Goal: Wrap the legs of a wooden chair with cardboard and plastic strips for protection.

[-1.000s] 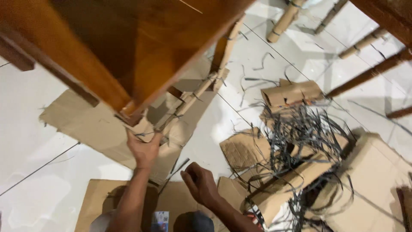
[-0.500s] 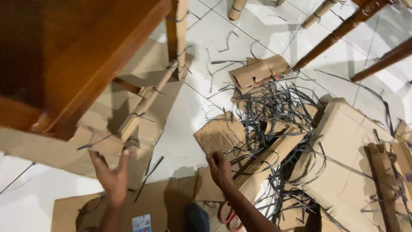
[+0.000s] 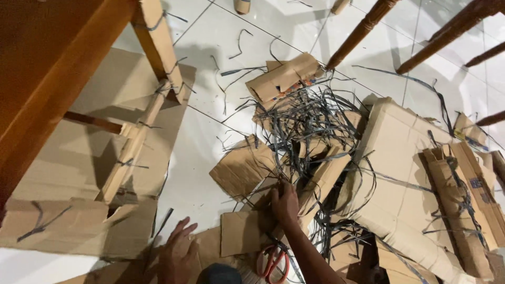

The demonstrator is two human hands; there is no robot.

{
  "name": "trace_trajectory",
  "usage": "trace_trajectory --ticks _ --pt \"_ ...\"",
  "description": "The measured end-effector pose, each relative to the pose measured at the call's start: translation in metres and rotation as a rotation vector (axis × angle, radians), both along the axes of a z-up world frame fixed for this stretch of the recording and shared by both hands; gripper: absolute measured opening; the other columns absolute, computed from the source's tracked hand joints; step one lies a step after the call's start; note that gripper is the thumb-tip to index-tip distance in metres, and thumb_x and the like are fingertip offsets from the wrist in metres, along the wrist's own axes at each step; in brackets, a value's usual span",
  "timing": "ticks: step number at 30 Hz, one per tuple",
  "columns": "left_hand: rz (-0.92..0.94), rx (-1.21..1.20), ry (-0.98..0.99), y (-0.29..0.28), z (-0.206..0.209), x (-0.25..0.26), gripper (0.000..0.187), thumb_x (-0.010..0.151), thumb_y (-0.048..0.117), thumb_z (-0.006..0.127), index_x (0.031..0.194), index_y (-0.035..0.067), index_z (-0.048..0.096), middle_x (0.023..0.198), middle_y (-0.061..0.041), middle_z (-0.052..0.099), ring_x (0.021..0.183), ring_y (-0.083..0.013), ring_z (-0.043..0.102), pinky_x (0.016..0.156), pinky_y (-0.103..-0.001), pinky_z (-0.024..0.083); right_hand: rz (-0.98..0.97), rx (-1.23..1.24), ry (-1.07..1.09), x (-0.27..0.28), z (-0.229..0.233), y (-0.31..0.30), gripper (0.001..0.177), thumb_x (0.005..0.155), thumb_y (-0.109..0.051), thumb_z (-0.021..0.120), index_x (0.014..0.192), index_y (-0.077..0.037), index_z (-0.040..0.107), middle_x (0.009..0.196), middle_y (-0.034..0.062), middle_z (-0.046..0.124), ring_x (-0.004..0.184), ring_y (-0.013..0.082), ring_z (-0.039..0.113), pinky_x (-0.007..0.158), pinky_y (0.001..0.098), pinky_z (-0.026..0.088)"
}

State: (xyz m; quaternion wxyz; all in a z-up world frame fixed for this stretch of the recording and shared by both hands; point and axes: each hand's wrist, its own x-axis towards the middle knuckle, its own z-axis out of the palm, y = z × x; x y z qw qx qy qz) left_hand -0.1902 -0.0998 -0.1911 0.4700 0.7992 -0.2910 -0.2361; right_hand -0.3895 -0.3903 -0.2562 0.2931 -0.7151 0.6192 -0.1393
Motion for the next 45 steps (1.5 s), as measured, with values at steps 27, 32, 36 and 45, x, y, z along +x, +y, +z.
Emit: trace_trajectory --ticks 27,32,36,45 --pt "-0.134 -0.025 0.42 -0.018 -0.018 -0.018 0.031 0.09 0.031 0.069 0.113 0.014 0.081 0.112 -0.003 0.083 0.107 -0.017 0.076 0.091 -0.032 0.059 0.078 0.484 -0.752 0.054 0.121 0.089 0.029 0.095 -0.037 0.065 0.08 -0.011 0.063 0.068 0.0021 0.057 0.058 0.0124 0.042 0.054 0.0295 0.035" --pt "-0.137 -0.035 0.578 -0.011 -0.002 -0.007 0.055 0.091 0.041 0.067 0.136 0.01 0.071 0.09 0.0 0.07 0.09 -0.0109 0.064 0.079 -0.027 0.051 0.213 0.641 -0.606 0.07 0.117 0.135 0.032 0.089 -0.04 0.072 0.076 -0.012 0.065 0.067 0.0042 0.068 0.058 0.0124 0.053 0.056 0.0277 0.039" --pt "-0.046 -0.103 0.526 -0.008 0.001 -0.004 0.039 0.09 0.037 0.067 0.116 0.01 0.08 0.085 -0.001 0.078 0.081 -0.0117 0.07 0.078 -0.025 0.053 0.527 0.779 -0.602 0.076 0.12 0.161 0.027 0.098 -0.033 0.066 0.105 -0.007 0.068 0.085 0.0015 0.071 0.073 0.0084 0.059 0.064 0.0235 0.046" --pt "0.277 -0.079 0.6 0.006 0.001 0.025 0.04 0.098 0.036 0.06 0.113 0.011 0.086 0.072 -0.001 0.062 0.071 -0.0116 0.056 0.064 -0.028 0.043 0.694 0.785 -0.412 0.074 0.092 0.152 0.013 0.096 -0.021 0.07 0.088 -0.011 0.069 0.081 0.0007 0.072 0.074 0.0102 0.064 0.069 0.0248 0.049"
